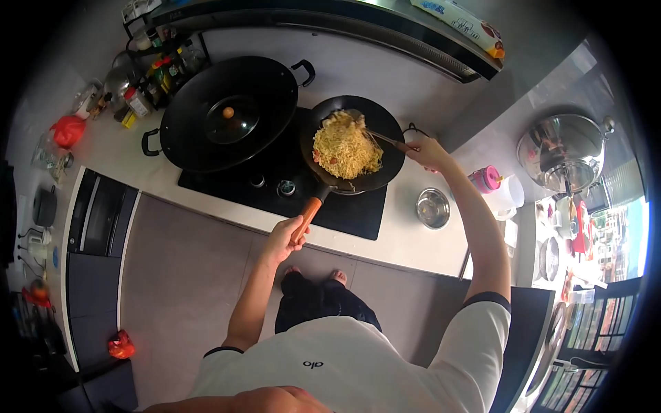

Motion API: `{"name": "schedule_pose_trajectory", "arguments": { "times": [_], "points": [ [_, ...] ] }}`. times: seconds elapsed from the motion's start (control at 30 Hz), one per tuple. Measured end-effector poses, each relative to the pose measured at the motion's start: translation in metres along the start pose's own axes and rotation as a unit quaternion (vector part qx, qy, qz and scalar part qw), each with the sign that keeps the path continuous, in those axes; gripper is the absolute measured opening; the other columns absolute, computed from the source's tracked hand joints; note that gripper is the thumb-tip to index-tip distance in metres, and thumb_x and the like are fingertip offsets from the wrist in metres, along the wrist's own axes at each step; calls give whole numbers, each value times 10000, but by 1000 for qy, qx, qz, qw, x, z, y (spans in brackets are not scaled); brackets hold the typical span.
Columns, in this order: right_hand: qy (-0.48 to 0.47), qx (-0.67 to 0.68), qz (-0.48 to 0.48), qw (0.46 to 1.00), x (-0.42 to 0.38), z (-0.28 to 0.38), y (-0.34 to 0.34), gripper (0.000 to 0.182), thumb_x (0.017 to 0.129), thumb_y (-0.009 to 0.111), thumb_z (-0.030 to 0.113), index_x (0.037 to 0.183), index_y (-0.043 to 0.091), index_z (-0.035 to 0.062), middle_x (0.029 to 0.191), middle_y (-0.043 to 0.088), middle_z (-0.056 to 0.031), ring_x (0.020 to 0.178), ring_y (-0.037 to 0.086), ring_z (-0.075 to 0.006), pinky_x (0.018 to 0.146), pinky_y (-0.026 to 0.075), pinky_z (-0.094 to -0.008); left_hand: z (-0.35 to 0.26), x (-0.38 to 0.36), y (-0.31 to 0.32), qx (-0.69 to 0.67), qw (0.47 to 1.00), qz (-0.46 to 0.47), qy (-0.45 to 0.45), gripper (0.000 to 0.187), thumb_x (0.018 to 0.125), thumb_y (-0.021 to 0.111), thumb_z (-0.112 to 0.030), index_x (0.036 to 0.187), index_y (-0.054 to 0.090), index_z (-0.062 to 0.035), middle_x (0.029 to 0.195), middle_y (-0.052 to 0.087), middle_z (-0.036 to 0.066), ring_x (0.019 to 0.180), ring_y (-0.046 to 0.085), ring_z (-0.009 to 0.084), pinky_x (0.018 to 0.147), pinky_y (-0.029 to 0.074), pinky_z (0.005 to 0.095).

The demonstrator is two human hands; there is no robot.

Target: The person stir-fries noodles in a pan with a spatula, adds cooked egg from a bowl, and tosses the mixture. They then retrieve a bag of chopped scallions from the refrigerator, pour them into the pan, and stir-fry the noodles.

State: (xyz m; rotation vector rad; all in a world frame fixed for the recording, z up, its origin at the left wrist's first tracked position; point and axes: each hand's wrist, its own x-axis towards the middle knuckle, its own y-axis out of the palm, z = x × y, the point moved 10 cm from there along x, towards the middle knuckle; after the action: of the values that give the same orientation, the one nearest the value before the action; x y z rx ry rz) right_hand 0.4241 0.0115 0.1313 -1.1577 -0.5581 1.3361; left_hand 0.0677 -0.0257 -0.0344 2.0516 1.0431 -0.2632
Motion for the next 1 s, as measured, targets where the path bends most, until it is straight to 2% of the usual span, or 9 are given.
{"name": "schedule_pose_trajectory", "arguments": {
  "times": [0.07,0.13,0.4,0.43,0.57,0.7,0.83,0.93,1.0],
  "points": [
    [-149,-89,-48,984,-6,35,-9,246,796,577,184,1006,671,95,624,587,-167,536,578,-283,540,460,-381,3,0,-3,0,1000,-9,-4,280,936,524,-289,1000,564,-19,781,557,62,521,507,95,402,369,212],
    [-177,-129,-44,975,-17,42,-29,301,760,598,145,1053,664,116,728,609,-190,603,592,-300,618,469,-393,4,2,-3,5,1000,-3,-4,282,936,523,-298,995,564,-25,784,558,56,526,508,93,404,367,208],
    [123,-138,71,980,-19,-7,-55,281,848,537,199,1097,663,164,686,627,-166,600,607,-275,599,485,-386,3,1,-2,9,1000,4,-9,290,935,524,-312,972,567,-28,779,561,50,523,505,86,406,368,211],
    [15,-225,18,974,20,-30,-37,286,870,512,253,1104,661,186,764,653,-142,636,624,-294,624,505,-397,1,0,-1,12,1000,4,-6,295,933,526,-317,961,568,-26,778,563,50,522,502,82,407,371,211],
    [-26,-220,-50,974,12,37,-30,280,844,502,223,1069,668,222,894,657,-101,817,634,-310,743,516,-415,1,-2,-2,14,1000,-4,-2,291,934,524,-313,971,564,-26,780,565,53,521,502,83,407,370,211],
    [-61,-268,-64,959,-12,41,-66,247,829,525,223,1017,686,231,897,661,-108,849,631,-311,747,511,-420,4,0,-3,11,1000,-4,-7,284,933,526,-306,989,557,-29,784,568,59,526,506,87,407,364,214],
    [18,-368,19,930,-25,36,-91,223,844,553,273,874,708,116,817,665,-139,808,639,-323,706,512,-421,4,0,-5,13,1000,-8,-12,284,940,514,-302,995,564,-29,787,560,48,539,501,83,415,374,205],
    [183,-306,157,921,-35,31,-82,292,849,570,328,832,699,66,793,665,-144,813,645,-321,703,511,-427,1,-1,-2,7,1000,-3,-14,286,939,519,-302,1006,564,-27,788,559,49,538,501,83,417,373,203],
    [178,-290,187,922,-21,22,-59,315,850,574,358,828,701,70,814,667,-137,825,649,-312,706,513,-421,0,0,-2,3,1000,2,-8,292,937,525,-301,1011,564,-21,784,558,49,529,500,81,412,370,202]
  ]
}}
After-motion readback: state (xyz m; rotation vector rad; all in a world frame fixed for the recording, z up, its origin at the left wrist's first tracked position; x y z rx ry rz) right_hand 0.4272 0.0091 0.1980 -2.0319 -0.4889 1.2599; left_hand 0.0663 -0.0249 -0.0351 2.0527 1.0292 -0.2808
